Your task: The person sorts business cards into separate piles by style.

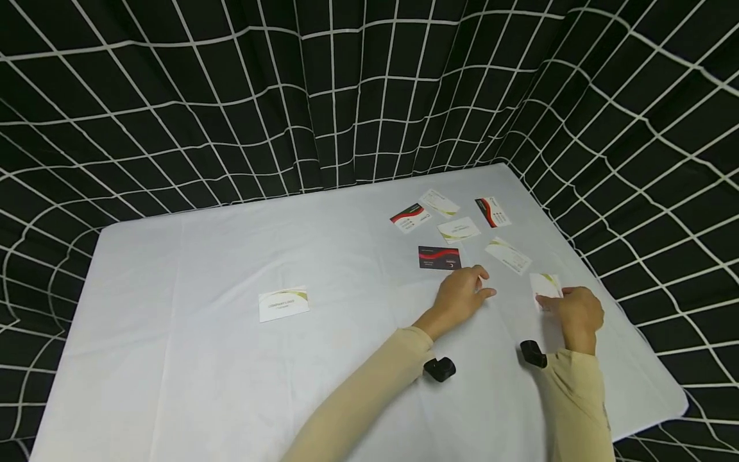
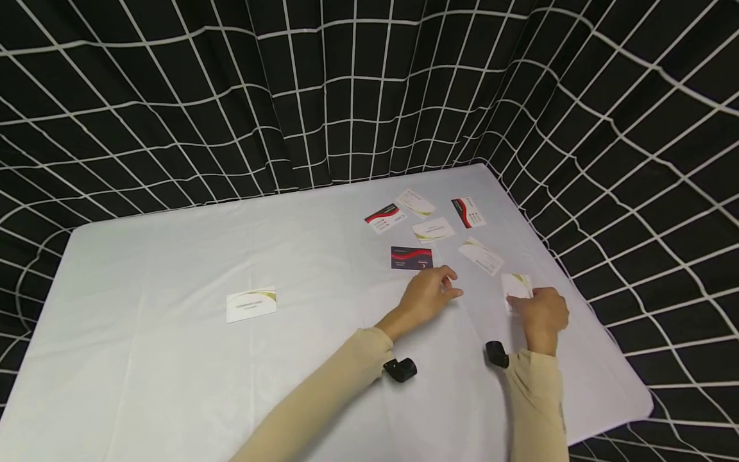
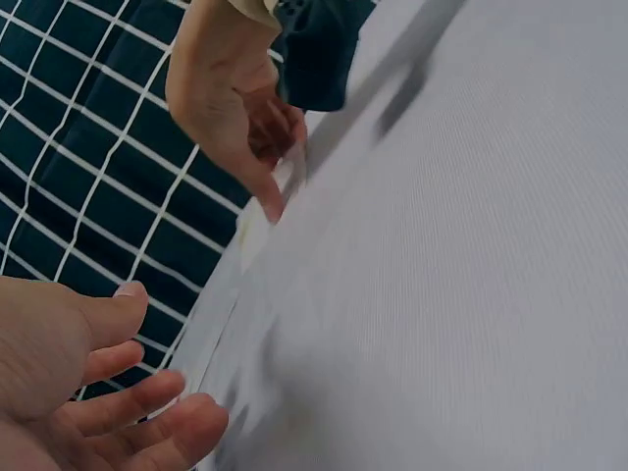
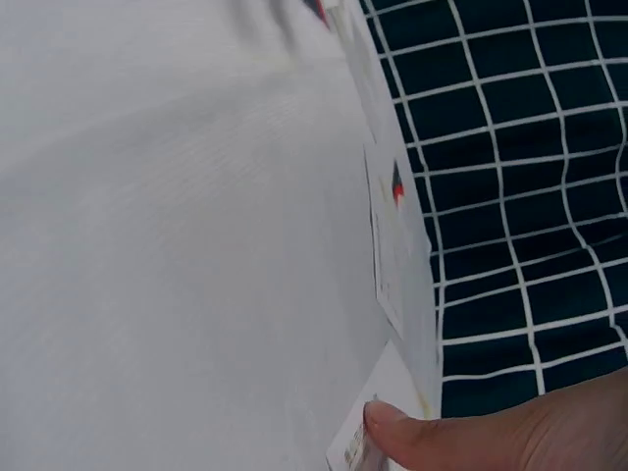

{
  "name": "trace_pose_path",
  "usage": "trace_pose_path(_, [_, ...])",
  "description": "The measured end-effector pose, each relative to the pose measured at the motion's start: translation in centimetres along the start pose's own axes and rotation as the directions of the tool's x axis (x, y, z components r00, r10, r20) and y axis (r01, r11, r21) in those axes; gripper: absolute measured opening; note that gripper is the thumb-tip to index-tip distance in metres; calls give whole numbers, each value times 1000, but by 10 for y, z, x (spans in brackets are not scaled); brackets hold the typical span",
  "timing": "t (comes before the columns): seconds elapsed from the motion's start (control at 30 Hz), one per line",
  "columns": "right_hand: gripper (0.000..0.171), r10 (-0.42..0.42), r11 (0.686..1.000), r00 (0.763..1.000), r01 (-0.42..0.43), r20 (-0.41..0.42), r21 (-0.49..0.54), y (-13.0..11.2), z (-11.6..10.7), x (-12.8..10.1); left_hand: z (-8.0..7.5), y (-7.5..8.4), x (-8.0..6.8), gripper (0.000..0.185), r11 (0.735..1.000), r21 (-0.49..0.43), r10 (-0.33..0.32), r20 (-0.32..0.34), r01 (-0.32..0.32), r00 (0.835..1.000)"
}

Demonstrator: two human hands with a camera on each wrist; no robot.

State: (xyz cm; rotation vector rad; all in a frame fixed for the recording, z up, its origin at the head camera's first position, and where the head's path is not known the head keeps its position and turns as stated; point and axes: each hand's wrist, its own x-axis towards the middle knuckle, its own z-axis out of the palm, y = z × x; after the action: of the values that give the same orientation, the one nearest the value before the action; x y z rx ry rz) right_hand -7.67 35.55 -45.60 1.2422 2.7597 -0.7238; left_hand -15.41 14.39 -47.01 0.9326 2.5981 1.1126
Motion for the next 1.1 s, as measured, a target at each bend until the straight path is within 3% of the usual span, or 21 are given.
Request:
trace_pose_path(0.17, [54, -61, 991, 998, 63, -23, 119, 1, 5, -11, 7, 5, 0, 42, 1000, 15, -13, 51, 12, 999])
trace_pose_path(0.3, [57, -100, 954, 991, 71, 84, 293, -7, 1, -25, 11, 5, -1, 49, 1000, -11, 4, 70, -3, 998])
trace_pose_path(0.37, [59, -165, 923, 971, 88, 176, 375, -14, 0, -32, 11, 4, -2, 53, 1000, -20, 21, 76, -19, 997])
trace_pose_path(0.47, [59, -294, 878, 912, 139, 287, 458, -25, 3, -40, 8, 1, -3, 57, 999, -16, 48, 79, -47, 996])
trace_pose_path(0.53, [56, -361, 855, 876, 174, 319, 489, -32, 8, -43, 6, -2, -5, 54, 998, -17, 56, 69, -55, 996])
trace_pose_path(0.6, [53, -393, 838, 860, 189, 327, 511, -38, 14, -45, 2, -7, -6, 46, 998, -34, 47, 44, -45, 998])
trace_pose_path(0.83, [58, -368, 813, 865, 122, 341, 569, -63, 37, -50, -28, -31, -14, 29, 975, -213, -77, -36, 68, 996])
trace_pose_path(0.9, [57, -383, 797, 854, 112, 353, 593, -72, 44, -52, -39, -40, -17, 27, 964, -252, -105, -66, 85, 992])
trace_pose_path(1.0, [54, -441, 761, 816, 118, 375, 637, -89, 56, -58, -59, -55, -26, 23, 933, -334, -172, -95, 132, 980])
trace_pose_path(1.1, [47, -451, 764, 804, 124, 387, 633, -107, 67, -64, -79, -70, -37, 20, 907, -373, -246, -98, 194, 964])
